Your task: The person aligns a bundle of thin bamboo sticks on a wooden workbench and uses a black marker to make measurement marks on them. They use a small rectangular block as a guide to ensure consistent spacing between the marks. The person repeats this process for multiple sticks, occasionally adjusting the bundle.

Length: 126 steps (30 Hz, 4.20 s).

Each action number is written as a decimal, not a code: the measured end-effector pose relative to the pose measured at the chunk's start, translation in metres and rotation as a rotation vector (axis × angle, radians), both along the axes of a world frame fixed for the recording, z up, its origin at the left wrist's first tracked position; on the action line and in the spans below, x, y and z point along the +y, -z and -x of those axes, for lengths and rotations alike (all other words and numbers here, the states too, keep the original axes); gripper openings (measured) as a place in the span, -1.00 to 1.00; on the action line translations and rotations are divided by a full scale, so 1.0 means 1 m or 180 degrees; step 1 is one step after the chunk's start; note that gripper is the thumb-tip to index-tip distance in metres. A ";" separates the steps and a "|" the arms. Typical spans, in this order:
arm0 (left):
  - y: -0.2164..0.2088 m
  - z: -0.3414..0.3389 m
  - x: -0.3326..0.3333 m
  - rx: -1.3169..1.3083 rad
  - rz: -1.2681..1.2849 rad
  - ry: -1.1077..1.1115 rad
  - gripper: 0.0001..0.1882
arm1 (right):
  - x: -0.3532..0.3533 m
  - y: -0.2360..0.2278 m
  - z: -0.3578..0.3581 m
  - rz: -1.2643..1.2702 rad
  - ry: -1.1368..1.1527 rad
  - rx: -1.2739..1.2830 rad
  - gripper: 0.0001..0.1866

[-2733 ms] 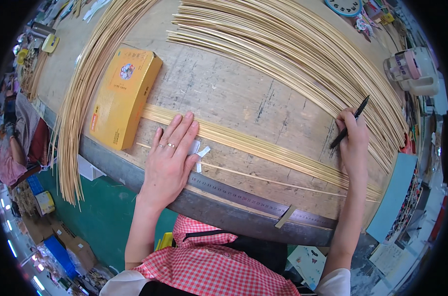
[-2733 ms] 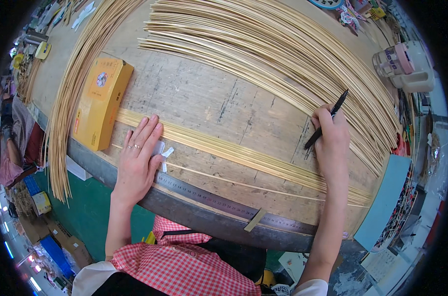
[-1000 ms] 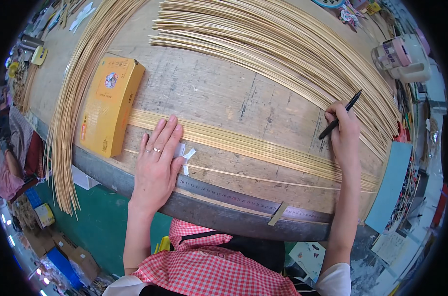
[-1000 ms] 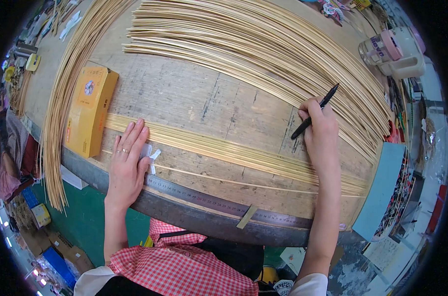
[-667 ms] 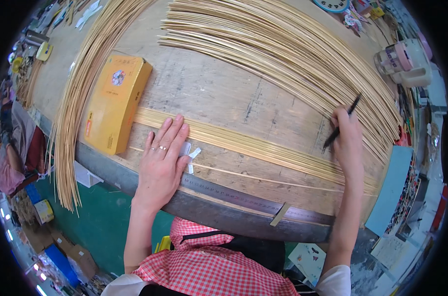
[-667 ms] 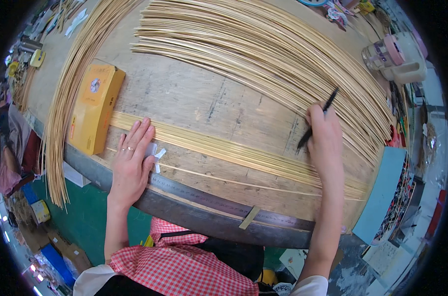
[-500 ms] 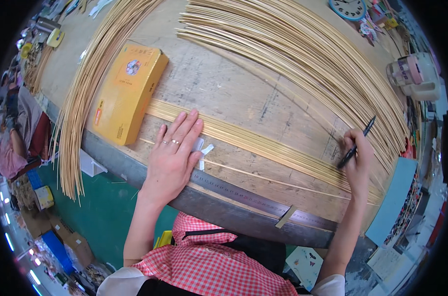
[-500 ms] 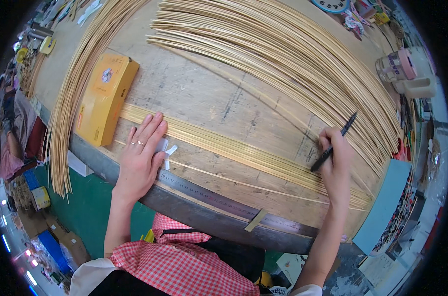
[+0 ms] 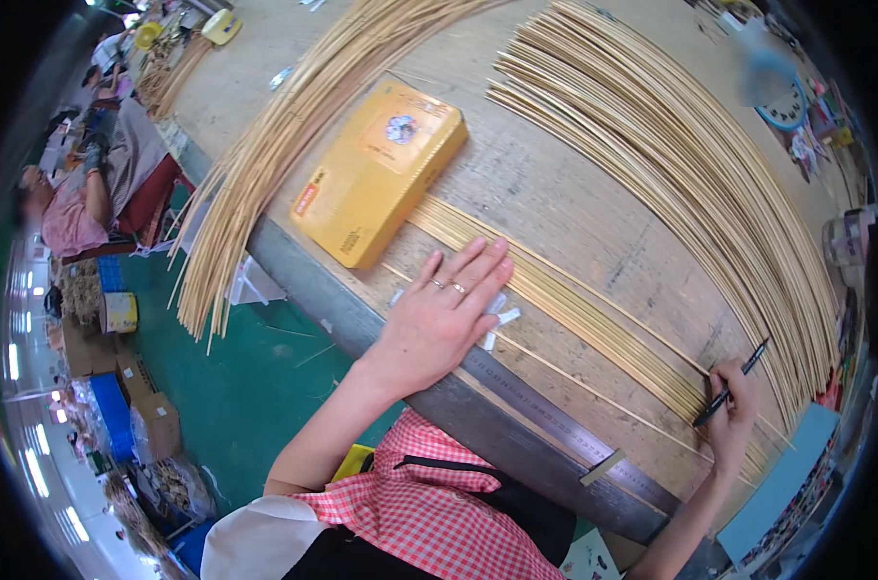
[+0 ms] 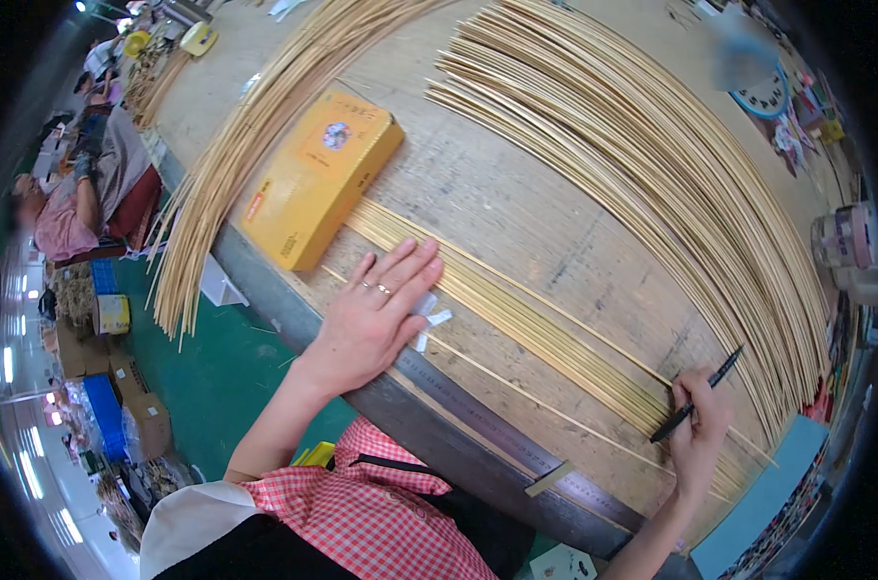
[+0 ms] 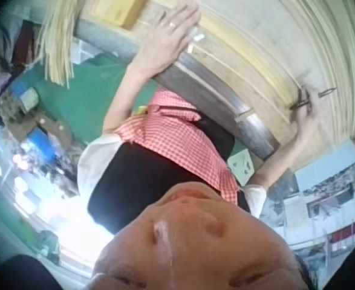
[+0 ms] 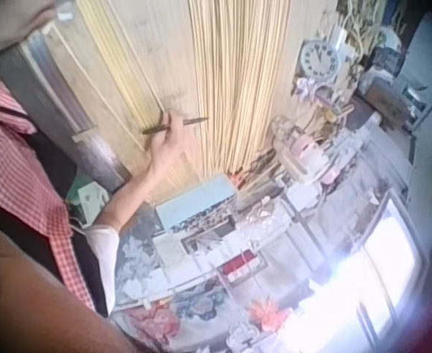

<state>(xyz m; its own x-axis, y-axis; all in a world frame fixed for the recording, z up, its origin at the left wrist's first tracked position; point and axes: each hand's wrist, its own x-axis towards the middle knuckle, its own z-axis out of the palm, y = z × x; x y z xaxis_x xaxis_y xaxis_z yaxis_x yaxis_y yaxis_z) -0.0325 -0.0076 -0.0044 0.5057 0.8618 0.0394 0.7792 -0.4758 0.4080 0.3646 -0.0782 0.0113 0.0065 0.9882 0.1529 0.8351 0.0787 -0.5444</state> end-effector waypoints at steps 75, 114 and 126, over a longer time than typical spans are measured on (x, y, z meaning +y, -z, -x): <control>-0.003 -0.036 0.000 0.0140 0.0312 0.0591 -0.10 | 0.090 0.006 0.024 -0.0341 0.0049 -0.1199 -0.79; -0.002 -0.037 0.000 0.0223 0.0273 0.0558 -0.11 | 0.076 0.006 0.023 -0.0208 0.0271 -0.0434 -0.86; -0.001 -0.035 0.000 0.0145 0.0242 0.0580 -0.10 | 0.029 0.000 0.014 0.0156 -0.0120 0.0300 -0.77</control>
